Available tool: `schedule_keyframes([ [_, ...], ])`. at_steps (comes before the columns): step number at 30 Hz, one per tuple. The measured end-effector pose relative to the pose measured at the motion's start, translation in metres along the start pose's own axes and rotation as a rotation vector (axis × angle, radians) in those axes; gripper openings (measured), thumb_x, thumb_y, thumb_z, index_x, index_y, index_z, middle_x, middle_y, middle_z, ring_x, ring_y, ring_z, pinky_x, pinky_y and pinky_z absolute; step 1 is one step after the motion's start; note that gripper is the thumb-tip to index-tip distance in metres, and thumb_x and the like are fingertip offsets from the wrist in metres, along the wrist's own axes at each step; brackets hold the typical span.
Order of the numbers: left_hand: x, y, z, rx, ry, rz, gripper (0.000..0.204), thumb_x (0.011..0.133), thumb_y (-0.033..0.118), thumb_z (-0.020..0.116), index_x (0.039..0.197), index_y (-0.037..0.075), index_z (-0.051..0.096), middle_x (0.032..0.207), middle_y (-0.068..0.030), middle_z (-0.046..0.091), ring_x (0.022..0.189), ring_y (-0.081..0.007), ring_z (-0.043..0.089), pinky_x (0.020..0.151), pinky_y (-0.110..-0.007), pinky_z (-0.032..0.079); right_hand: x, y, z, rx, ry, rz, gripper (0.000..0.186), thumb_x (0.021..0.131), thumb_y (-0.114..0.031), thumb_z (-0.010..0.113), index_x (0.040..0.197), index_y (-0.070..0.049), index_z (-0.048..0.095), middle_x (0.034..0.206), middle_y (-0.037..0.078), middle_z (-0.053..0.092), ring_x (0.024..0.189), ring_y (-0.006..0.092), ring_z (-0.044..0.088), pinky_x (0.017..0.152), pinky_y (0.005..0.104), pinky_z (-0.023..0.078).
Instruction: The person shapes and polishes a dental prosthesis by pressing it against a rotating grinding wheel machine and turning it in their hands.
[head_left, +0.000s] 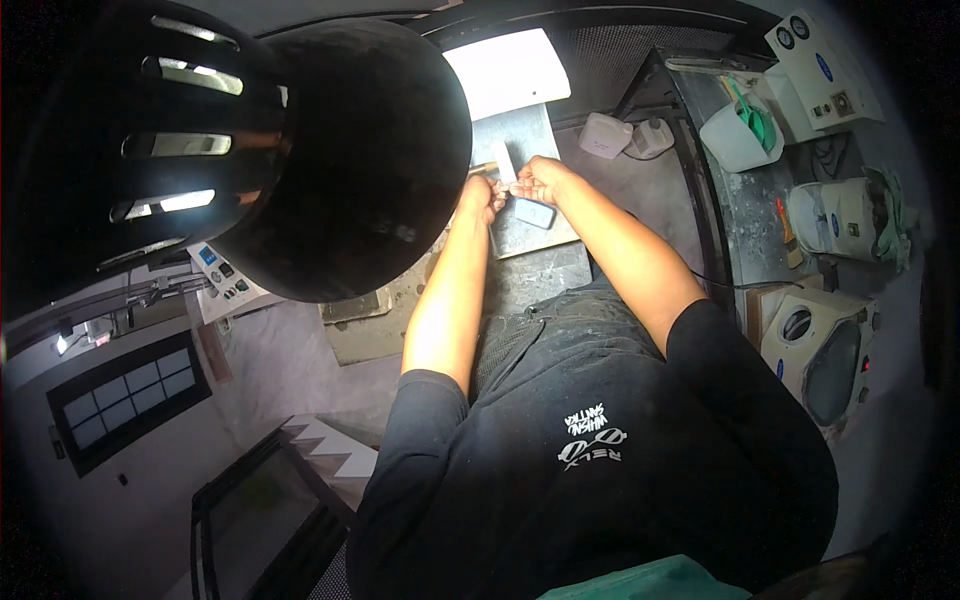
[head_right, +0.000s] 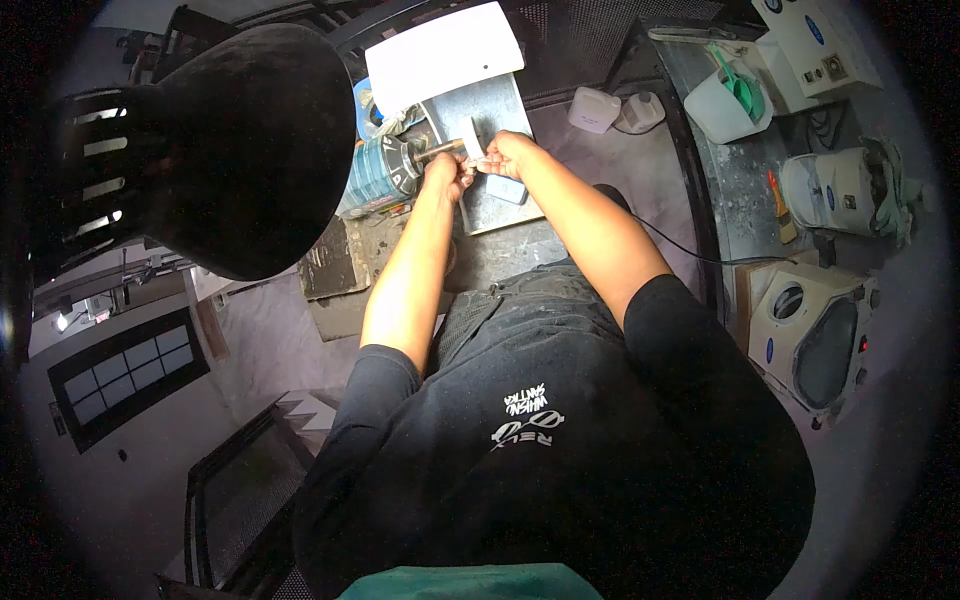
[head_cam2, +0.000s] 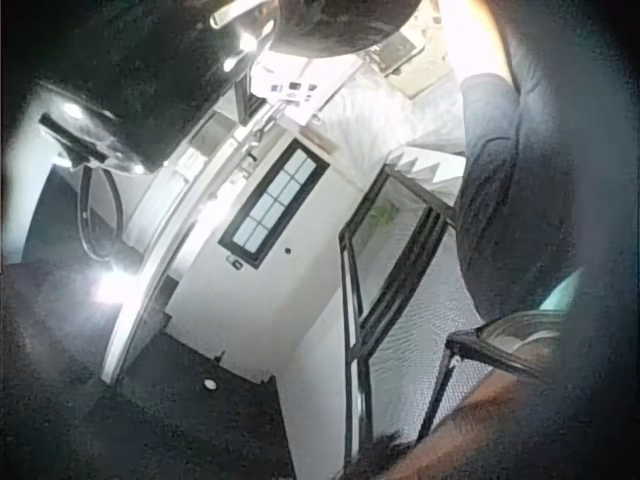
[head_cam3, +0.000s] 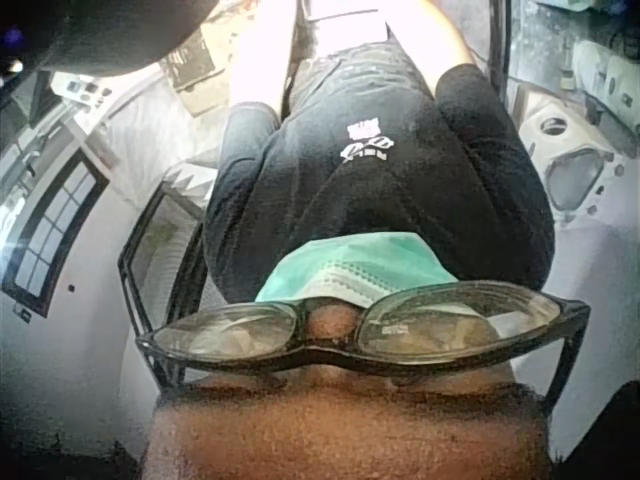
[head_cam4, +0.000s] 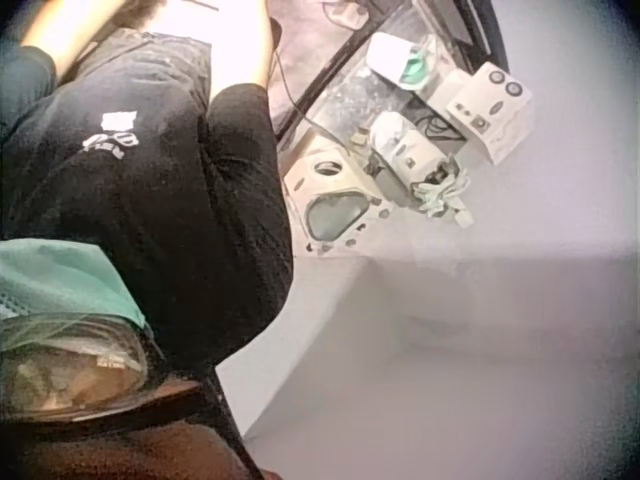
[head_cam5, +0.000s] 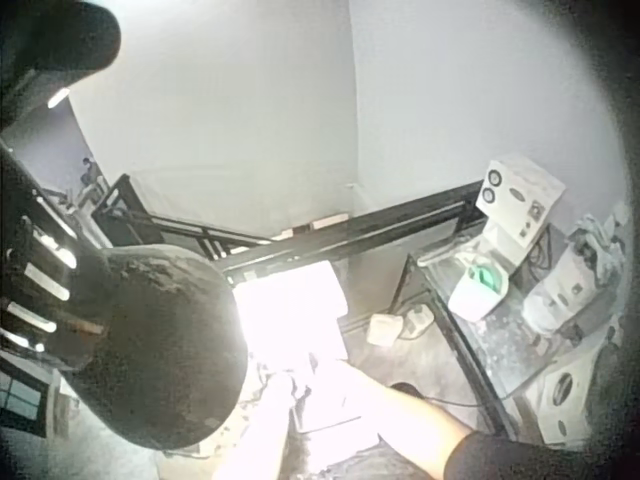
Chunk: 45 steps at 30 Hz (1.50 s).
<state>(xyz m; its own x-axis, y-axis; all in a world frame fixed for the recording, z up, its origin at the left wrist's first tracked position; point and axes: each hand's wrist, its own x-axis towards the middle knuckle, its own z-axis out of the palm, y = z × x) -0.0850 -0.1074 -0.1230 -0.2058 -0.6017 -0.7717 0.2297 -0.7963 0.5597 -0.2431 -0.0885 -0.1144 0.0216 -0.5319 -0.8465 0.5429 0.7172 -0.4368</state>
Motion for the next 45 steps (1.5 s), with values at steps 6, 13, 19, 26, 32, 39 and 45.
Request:
schedule_keyframes([
  [6,-0.009,-0.005,0.013,-0.018,0.149,0.07,0.016,0.091,0.003,0.042,0.086,-0.007,0.055,0.066,-0.0141,0.055,0.05,-0.0199,0.051,0.037,-0.029,0.036,-0.014,-0.005,-0.001,-0.119,-0.029,-0.081,0.017,0.092,-0.007,0.048,0.091,0.008,0.057,0.077,0.017,0.065,0.065,0.0277,0.068,0.063,0.0395,0.062],
  [13,-0.035,-0.043,0.031,-0.084,0.206,0.648,0.014,0.088,-0.002,0.052,0.074,0.001,0.054,0.063,-0.0059,0.057,0.043,-0.0129,0.047,0.039,-0.028,0.035,-0.037,-0.004,-0.009,-0.319,-0.177,-0.304,0.006,0.093,-0.005,0.057,0.095,0.001,0.056,0.076,0.014,0.064,0.061,0.0236,0.066,0.057,0.0368,0.059],
  [19,-0.027,-0.029,0.027,0.001,0.205,0.48,0.011,0.086,-0.003,0.053,0.076,-0.001,0.057,0.059,-0.0075,0.057,0.043,-0.0146,0.05,0.039,-0.029,0.038,-0.029,0.002,-0.004,-0.227,-0.099,-0.285,0.009,0.09,-0.003,0.052,0.088,0.004,0.057,0.073,0.017,0.063,0.062,0.0284,0.068,0.06,0.0387,0.061],
  [26,-0.009,-0.014,0.02,0.12,0.267,0.295,0.014,0.085,-0.006,0.045,0.085,-0.008,0.06,0.069,-0.0156,0.061,0.048,-0.0208,0.054,0.037,-0.033,0.039,-0.021,0.004,0.0,-0.042,-0.081,-0.124,0.018,0.089,-0.004,0.046,0.089,0.011,0.057,0.085,0.028,0.068,0.071,0.0342,0.071,0.066,0.0411,0.063],
  [32,-0.01,-0.005,0.018,0.077,0.21,0.312,0.014,0.084,-0.007,0.045,0.085,-0.009,0.059,0.069,-0.0162,0.06,0.048,-0.0209,0.054,0.037,-0.033,0.038,-0.013,0.007,-0.002,0.065,-0.129,-0.078,0.018,0.091,-0.004,0.042,0.089,0.011,0.052,0.09,0.034,0.066,0.073,0.0403,0.071,0.069,0.0454,0.063],
  [39,-0.016,-0.003,0.019,0.072,0.17,0.331,0.014,0.08,-0.008,0.045,0.083,-0.007,0.058,0.066,-0.0146,0.058,0.046,-0.0197,0.053,0.035,-0.033,0.037,-0.006,0.009,-0.006,0.068,-0.19,-0.057,0.021,0.09,-0.005,0.041,0.093,0.012,0.053,0.092,0.031,0.067,0.077,0.0373,0.071,0.073,0.0449,0.063],
  [45,-0.017,-0.005,0.015,0.105,0.162,0.349,0.008,0.084,-0.005,0.049,0.085,-0.005,0.058,0.067,-0.0133,0.058,0.046,-0.0197,0.052,0.037,-0.032,0.038,-0.009,0.009,-0.006,-0.014,-0.169,-0.073,0.021,0.09,-0.002,0.039,0.093,0.013,0.054,0.093,0.03,0.068,0.076,0.0368,0.071,0.074,0.0442,0.063],
])
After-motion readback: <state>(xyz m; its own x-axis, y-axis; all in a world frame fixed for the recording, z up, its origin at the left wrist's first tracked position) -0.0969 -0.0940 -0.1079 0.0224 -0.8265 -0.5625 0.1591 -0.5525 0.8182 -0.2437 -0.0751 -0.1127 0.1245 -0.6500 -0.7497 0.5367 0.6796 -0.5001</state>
